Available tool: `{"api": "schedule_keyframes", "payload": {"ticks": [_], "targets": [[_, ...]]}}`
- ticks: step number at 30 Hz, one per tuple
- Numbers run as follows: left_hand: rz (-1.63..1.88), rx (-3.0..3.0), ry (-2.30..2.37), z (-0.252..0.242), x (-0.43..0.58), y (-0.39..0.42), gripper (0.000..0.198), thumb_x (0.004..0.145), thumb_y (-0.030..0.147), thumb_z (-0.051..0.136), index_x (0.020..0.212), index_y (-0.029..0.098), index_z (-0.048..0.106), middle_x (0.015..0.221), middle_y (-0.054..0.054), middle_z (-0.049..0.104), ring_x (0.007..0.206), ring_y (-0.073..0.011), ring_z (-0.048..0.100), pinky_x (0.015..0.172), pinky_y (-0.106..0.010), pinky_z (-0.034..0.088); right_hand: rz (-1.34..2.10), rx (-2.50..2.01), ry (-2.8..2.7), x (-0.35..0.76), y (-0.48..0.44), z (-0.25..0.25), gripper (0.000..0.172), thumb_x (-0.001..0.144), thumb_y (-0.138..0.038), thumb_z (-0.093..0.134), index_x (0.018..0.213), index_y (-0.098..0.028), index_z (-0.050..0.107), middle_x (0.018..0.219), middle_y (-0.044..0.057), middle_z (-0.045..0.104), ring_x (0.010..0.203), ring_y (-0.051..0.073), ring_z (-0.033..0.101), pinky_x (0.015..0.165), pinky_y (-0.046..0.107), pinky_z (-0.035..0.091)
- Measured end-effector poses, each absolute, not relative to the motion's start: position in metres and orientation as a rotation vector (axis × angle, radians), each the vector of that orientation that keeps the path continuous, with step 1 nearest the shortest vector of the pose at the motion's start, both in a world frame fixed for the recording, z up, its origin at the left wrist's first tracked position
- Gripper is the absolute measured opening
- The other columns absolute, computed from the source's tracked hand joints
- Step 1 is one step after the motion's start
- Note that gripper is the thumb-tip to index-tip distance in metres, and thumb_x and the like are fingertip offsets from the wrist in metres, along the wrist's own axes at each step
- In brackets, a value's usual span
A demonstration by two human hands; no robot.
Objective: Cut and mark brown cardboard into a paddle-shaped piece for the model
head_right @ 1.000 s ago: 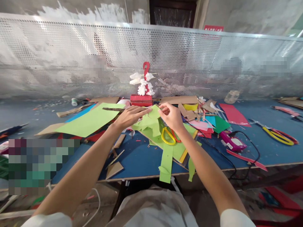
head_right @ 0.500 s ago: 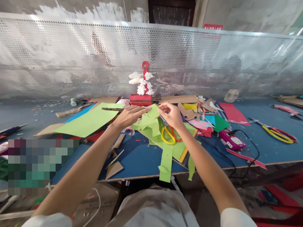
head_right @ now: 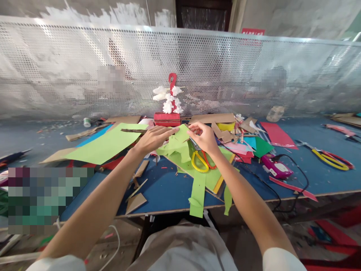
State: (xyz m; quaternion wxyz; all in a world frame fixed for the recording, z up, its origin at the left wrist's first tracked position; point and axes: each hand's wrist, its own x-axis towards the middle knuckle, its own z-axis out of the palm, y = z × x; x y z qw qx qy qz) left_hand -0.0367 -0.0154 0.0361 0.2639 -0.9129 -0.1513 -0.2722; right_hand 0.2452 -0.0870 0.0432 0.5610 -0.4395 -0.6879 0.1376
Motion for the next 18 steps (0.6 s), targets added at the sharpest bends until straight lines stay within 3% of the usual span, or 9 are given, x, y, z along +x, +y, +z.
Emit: {"api": "schedule_keyframes", "payload": {"ticks": [18], "targets": [[-0.743, -2.49, -0.441, 0.0334, -0.0371, -0.0123, 0.087, 0.095, 0.002, 0.052, 0.174, 0.03, 0.031, 0.135, -0.01, 0.077, 0.114, -0.0224, 0.074, 0.096, -0.036, 0.058, 0.358, -1.023, -1.618, 0.2459, -0.0866, 0.0436, 0.03, 0.088, -0.051, 0.08, 0.098, -0.023, 0.078, 0.093, 0.007, 0.081, 0.087, 0.024, 0.075, 0.077, 0.036, 0.057]]}}
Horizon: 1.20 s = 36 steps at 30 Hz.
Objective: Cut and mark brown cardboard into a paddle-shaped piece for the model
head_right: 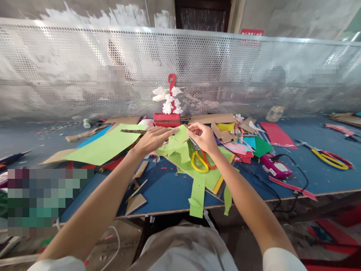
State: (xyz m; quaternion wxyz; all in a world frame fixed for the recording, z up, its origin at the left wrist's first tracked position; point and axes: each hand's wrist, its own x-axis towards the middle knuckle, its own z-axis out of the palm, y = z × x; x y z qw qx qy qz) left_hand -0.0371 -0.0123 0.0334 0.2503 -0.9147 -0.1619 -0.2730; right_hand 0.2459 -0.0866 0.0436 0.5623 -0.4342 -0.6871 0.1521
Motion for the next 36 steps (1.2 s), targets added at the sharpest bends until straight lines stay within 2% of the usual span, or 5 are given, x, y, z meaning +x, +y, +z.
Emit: {"api": "schedule_keyframes", "payload": {"ticks": [4, 10, 16, 24, 36], "targets": [[-0.746, -2.51, -0.461, 0.0331, -0.0381, -0.0124, 0.085, 0.096, 0.002, 0.051, 0.173, 0.03, 0.032, 0.136, -0.01, 0.076, 0.116, -0.0218, 0.073, 0.098, -0.036, 0.057, 0.47, -0.975, -1.593, 0.2488, -0.0862, 0.043, 0.033, 0.094, -0.055, 0.071, 0.1, -0.023, 0.078, 0.094, 0.008, 0.081, 0.09, 0.025, 0.076, 0.079, 0.039, 0.059], [-0.767, -2.475, -0.459, 0.0319, -0.0374, -0.012, 0.082, 0.096, 0.003, 0.054, 0.171, 0.03, 0.037, 0.134, -0.01, 0.077, 0.111, -0.022, 0.074, 0.093, -0.034, 0.057, 0.404, -1.023, -1.613, 0.249, -0.0864, 0.0443, 0.026, 0.086, -0.042, 0.08, 0.102, -0.022, 0.08, 0.097, 0.009, 0.082, 0.09, 0.025, 0.076, 0.074, 0.036, 0.056], [-0.867, -2.442, -0.524, 0.0266, -0.034, -0.0082, 0.075, 0.098, 0.006, 0.053, 0.169, 0.026, 0.04, 0.121, -0.01, 0.081, 0.1, -0.0217, 0.077, 0.09, -0.034, 0.059, 0.414, -1.024, -1.609, 0.2484, -0.0862, 0.045, 0.025, 0.085, -0.041, 0.079, 0.101, -0.022, 0.079, 0.096, 0.009, 0.082, 0.09, 0.025, 0.076, 0.074, 0.035, 0.055], [-0.871, -2.436, -0.469, 0.0263, -0.0355, -0.008, 0.072, 0.096, 0.004, 0.057, 0.164, 0.026, 0.046, 0.126, -0.009, 0.08, 0.106, -0.0227, 0.077, 0.091, -0.035, 0.06, 0.419, -1.03, -1.61, 0.2476, -0.0882, 0.0465, 0.028, 0.085, -0.044, 0.08, 0.101, -0.022, 0.078, 0.096, 0.009, 0.082, 0.089, 0.025, 0.077, 0.076, 0.036, 0.057], [-0.746, -2.491, -0.498, 0.032, -0.0374, -0.0129, 0.08, 0.093, -0.001, 0.053, 0.167, 0.029, 0.043, 0.133, -0.009, 0.077, 0.111, -0.0221, 0.074, 0.092, -0.034, 0.058, 0.449, -1.022, -1.606, 0.2475, -0.0879, 0.0467, 0.029, 0.085, -0.044, 0.079, 0.101, -0.02, 0.078, 0.097, 0.009, 0.082, 0.091, 0.024, 0.076, 0.078, 0.036, 0.055]]}}
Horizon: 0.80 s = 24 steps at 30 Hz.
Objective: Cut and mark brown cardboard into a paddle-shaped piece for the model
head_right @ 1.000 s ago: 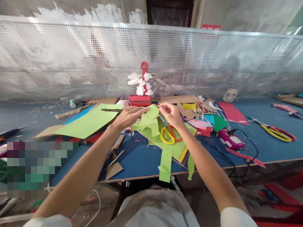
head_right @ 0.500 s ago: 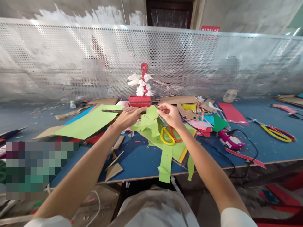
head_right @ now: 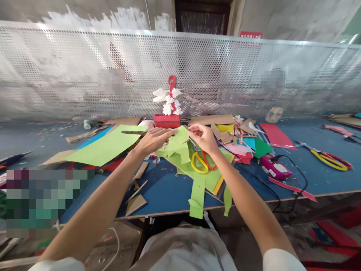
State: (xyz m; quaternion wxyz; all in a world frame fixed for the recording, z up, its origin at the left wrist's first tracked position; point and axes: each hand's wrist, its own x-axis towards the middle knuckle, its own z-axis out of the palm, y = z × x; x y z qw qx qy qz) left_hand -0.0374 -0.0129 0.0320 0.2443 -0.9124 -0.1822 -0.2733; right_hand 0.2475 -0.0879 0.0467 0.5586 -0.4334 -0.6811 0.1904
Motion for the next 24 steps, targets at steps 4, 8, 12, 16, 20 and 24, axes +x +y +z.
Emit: {"api": "schedule_keyframes", "payload": {"ticks": [4, 8, 12, 16, 20, 24], "targets": [[-0.737, -2.488, -0.504, 0.033, -0.037, -0.014, 0.079, 0.093, -0.001, 0.052, 0.165, 0.029, 0.044, 0.136, -0.009, 0.077, 0.112, -0.0226, 0.074, 0.093, -0.035, 0.058, 0.457, -1.039, -1.606, 0.248, -0.088, 0.047, 0.03, 0.086, -0.045, 0.078, 0.102, -0.02, 0.078, 0.099, 0.009, 0.082, 0.093, 0.024, 0.076, 0.079, 0.036, 0.055], [-0.722, -2.498, -0.515, 0.034, -0.037, -0.015, 0.08, 0.093, -0.001, 0.051, 0.166, 0.029, 0.043, 0.138, -0.009, 0.076, 0.115, -0.0221, 0.074, 0.095, -0.035, 0.058, 0.451, -1.035, -1.608, 0.248, -0.088, 0.047, 0.03, 0.086, -0.046, 0.078, 0.101, -0.02, 0.078, 0.098, 0.009, 0.082, 0.092, 0.024, 0.076, 0.08, 0.036, 0.055], [-0.713, -2.509, -0.521, 0.035, -0.036, -0.016, 0.081, 0.093, -0.001, 0.052, 0.167, 0.03, 0.042, 0.139, -0.009, 0.076, 0.116, -0.0217, 0.074, 0.096, -0.034, 0.058, 0.445, -1.045, -1.613, 0.247, -0.088, 0.047, 0.031, 0.084, -0.046, 0.08, 0.102, -0.02, 0.077, 0.097, 0.009, 0.082, 0.091, 0.024, 0.076, 0.08, 0.036, 0.056], [-0.739, -2.503, -0.565, 0.035, -0.036, -0.017, 0.08, 0.091, -0.001, 0.053, 0.164, 0.03, 0.046, 0.129, -0.008, 0.079, 0.111, -0.0217, 0.075, 0.095, -0.034, 0.058, 0.426, -1.063, -1.573, 0.249, -0.089, 0.048, 0.03, 0.084, -0.046, 0.079, 0.099, -0.02, 0.077, 0.097, 0.009, 0.082, 0.091, 0.024, 0.075, 0.079, 0.035, 0.056], [-0.853, -2.453, -0.634, 0.033, -0.036, -0.014, 0.071, 0.095, 0.001, 0.051, 0.161, 0.026, 0.051, 0.117, -0.008, 0.081, 0.105, -0.0225, 0.076, 0.093, -0.036, 0.058, 0.443, -1.03, -1.475, 0.253, -0.087, 0.05, 0.029, 0.082, -0.045, 0.079, 0.096, -0.02, 0.076, 0.094, 0.008, 0.08, 0.087, 0.022, 0.073, 0.08, 0.036, 0.057], [-1.013, -2.378, -0.78, 0.034, -0.037, -0.011, 0.058, 0.103, 0.008, 0.046, 0.158, 0.022, 0.053, 0.116, -0.01, 0.082, 0.107, -0.0241, 0.077, 0.098, -0.04, 0.058, 0.473, -1.012, -1.346, 0.263, -0.082, 0.05, 0.033, 0.079, -0.048, 0.08, 0.098, -0.021, 0.075, 0.094, 0.007, 0.078, 0.086, 0.021, 0.071, 0.082, 0.036, 0.059]]}}
